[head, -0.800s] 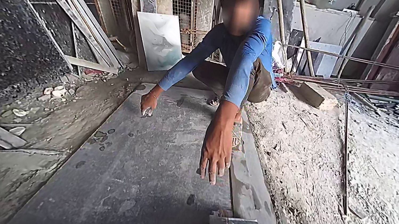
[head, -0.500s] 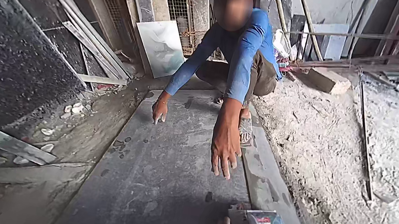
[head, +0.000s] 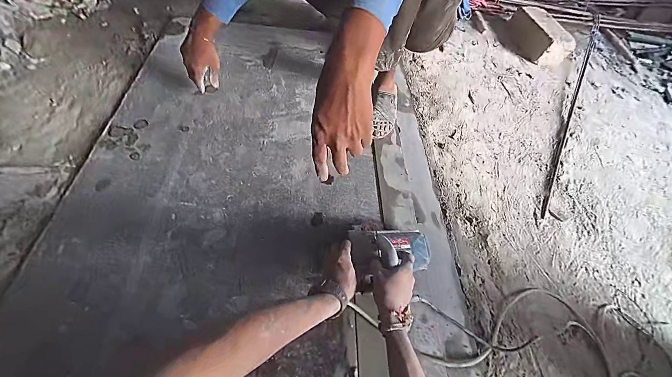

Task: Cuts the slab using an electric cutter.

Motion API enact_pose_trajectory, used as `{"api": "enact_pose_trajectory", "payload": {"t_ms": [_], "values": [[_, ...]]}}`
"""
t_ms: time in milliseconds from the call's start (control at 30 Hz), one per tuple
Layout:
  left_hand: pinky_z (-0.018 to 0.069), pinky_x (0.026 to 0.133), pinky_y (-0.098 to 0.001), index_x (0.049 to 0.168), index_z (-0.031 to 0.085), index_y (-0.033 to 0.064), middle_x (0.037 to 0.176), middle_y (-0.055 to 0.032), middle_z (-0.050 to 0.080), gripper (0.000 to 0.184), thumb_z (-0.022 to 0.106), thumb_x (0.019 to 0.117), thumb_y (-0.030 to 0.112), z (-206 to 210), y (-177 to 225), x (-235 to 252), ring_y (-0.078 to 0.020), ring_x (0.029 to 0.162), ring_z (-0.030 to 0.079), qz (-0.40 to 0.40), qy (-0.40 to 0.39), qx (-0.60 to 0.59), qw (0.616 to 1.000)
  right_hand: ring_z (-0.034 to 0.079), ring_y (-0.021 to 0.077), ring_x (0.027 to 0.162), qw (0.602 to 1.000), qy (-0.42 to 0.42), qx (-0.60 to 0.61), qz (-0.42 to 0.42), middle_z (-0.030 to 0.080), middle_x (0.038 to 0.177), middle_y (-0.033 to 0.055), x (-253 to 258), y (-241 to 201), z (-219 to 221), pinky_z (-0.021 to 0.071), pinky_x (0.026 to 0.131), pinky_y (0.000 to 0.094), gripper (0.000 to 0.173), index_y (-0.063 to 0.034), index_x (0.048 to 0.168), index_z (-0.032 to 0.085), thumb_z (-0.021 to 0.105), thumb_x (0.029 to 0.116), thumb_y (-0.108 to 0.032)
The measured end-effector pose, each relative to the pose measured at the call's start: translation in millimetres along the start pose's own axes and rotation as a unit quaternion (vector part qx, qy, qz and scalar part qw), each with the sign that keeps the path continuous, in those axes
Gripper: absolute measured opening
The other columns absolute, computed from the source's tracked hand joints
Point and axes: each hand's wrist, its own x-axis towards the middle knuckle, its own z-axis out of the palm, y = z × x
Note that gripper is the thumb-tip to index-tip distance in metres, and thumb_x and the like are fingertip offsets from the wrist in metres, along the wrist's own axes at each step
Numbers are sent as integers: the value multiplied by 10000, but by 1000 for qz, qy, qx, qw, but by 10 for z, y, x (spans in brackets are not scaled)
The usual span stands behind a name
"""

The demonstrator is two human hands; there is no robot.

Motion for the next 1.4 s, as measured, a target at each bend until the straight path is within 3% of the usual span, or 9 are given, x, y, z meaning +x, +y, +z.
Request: {"api": "enact_pose_trajectory", "payload": {"t_ms": [233,467,1400], "values": [[341,1193,-465,1471,460,-65,1463,-275,515,598,674,939,107,0,-86,53,-401,1414,454,15,-3,-19,1000,711,395,1011,1000,24,-3,-4,731,1058,204,16,-50,56,548,852,594,670,-75,1400,522,801,874,-382],[361,1175,-454,1467,470,-58,1456,-277,513,641,683,980,298,-61,-118,105,-401,1392,473,23,-17,-39,999,717,382,977,999,32,0,0,729,1037,194,37,-102,72,553,812,578,605,-89,1363,538,789,878,-349],[344,1190,-442,1443,455,-84,1467,-273,507,644,691,965,276,-54,-109,312,-385,1408,462,5,12,-67,998,716,380,987,999,48,-6,-8,731,1048,192,154,-257,127,550,824,580,647,-84,1385,525,799,873,-370]]}}
